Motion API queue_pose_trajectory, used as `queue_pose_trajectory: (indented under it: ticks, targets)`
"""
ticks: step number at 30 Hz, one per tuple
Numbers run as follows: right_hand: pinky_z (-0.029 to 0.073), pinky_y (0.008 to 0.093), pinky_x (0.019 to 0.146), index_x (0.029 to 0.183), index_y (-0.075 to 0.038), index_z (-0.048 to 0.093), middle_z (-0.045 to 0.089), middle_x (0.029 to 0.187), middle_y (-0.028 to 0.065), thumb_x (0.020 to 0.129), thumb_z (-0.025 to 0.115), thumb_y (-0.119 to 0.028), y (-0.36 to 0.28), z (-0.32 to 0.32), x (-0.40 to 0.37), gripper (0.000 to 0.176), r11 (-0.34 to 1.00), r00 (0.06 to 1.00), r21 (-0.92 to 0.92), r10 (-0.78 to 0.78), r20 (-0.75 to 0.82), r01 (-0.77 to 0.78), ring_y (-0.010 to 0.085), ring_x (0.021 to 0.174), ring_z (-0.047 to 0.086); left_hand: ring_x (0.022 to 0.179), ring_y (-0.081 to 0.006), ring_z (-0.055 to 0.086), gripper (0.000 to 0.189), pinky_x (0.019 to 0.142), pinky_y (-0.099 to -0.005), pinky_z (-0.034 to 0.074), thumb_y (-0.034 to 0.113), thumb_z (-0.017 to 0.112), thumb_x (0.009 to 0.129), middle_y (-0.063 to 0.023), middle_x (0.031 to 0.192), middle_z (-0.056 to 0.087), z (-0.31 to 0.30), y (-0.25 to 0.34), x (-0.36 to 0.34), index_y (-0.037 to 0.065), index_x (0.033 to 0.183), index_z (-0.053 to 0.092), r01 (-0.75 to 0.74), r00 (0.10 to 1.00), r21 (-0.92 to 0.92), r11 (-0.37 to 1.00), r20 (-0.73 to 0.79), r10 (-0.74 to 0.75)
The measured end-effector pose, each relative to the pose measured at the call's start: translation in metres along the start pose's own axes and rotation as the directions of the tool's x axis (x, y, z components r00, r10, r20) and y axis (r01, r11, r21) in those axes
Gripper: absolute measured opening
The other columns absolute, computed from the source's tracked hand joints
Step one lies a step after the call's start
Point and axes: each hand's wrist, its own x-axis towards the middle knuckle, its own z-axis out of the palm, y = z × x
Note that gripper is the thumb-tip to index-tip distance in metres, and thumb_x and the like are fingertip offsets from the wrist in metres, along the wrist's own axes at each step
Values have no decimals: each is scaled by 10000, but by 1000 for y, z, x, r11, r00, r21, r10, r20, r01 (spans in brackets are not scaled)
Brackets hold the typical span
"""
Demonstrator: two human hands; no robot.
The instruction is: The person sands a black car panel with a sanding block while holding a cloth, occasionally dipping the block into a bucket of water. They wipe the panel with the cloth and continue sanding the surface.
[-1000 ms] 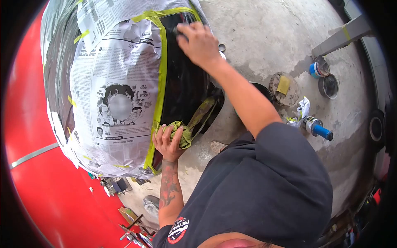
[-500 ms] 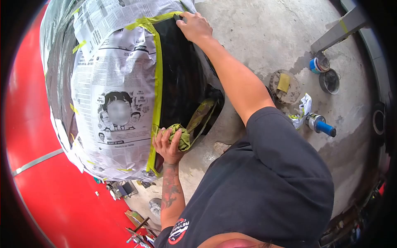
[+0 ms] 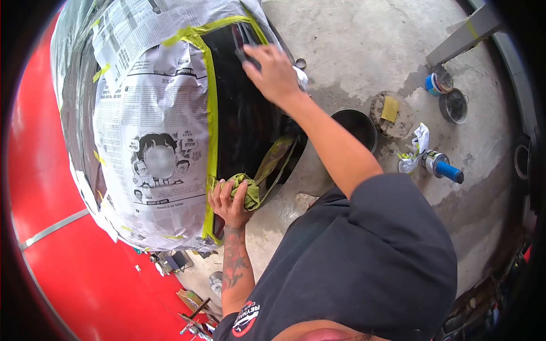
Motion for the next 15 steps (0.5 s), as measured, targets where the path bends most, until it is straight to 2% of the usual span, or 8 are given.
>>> queue_pose_trajectory:
  ticks: [1, 4, 6, 8, 10, 12, 13, 15]
  targets:
    - [536, 480, 962, 1286, -212, 705, 643, 1259, 150, 910, 726, -301, -6, -11, -24, 387, 999, 999, -18, -32, -13, 32, 385, 1136, 621, 1198, -314, 591, 419, 1043, -561, 420, 269, 806, 764, -7, 1220, 587, 0, 0, 0, 290, 1170, 706, -2, 1000, 3, 1000, 3, 1]
    - [537, 485, 956, 1287, -205, 704, 648, 1262, 155, 910, 727, -284, 4, -13, -31, 386, 995, 994, -5, -104, -33, 104, 392, 1134, 621, 1194, -314, 591, 418, 1038, -562, 422, 273, 807, 765, -9, 1217, 585, 0, -1, 0, 287, 1171, 707, -10, 1000, 14, 1000, 8, 10]
    - [521, 487, 988, 1292, -201, 703, 658, 1266, 164, 937, 694, -324, 19, 8, 8, 376, 997, 995, 37, -68, -70, 71, 407, 1134, 626, 1193, -314, 592, 413, 1033, -561, 425, 274, 807, 769, -10, 1217, 585, -2, 0, 2, 284, 1170, 707, -15, 1000, 20, 1000, 5, 15]
    - [495, 473, 1036, 1313, -184, 694, 666, 1291, 170, 963, 650, -373, 35, 26, 63, 400, 997, 999, 70, -32, -30, 34, 402, 1177, 622, 1189, -315, 595, 403, 1025, -556, 429, 270, 804, 775, -11, 1216, 587, -2, 2, 3, 281, 1166, 705, -16, 1000, 36, 999, 2, 16]
    - [482, 465, 1056, 1333, -173, 683, 669, 1303, 176, 971, 637, -386, 45, 36, 86, 422, 996, 999, 86, -34, -23, 36, 396, 1205, 616, 1184, -316, 598, 393, 1019, -551, 432, 260, 801, 783, -11, 1216, 589, -2, 2, 3, 279, 1163, 701, -20, 1000, 39, 999, 4, 20]
    - [472, 458, 1071, 1347, -163, 674, 671, 1307, 184, 974, 632, -389, 50, 37, 84, 438, 992, 996, 103, -73, -56, 78, 392, 1220, 612, 1181, -316, 601, 384, 1014, -546, 434, 244, 796, 791, -11, 1215, 592, -1, 0, 2, 279, 1160, 697, -23, 1000, 29, 999, 4, 23]
    - [458, 466, 1082, 1354, -166, 672, 661, 1313, 187, 977, 641, -373, 47, 32, 70, 432, 987, 999, 155, -36, -17, 38, 397, 1219, 605, 1189, -340, 601, 393, 1028, -528, 441, 217, 805, 781, -37, 1228, 628, -2, -2, 2, 241, 1157, 692, -44, 999, 33, 998, -1, 44]
    - [454, 473, 1077, 1347, -163, 675, 653, 1313, 191, 967, 666, -334, 43, 20, 23, 416, 985, 994, 144, -88, -59, 96, 392, 1228, 596, 1202, -342, 600, 394, 1034, -526, 440, 216, 812, 781, -40, 1230, 629, -1, -1, 3, 236, 1156, 691, -49, 999, 44, 998, -2, 50]
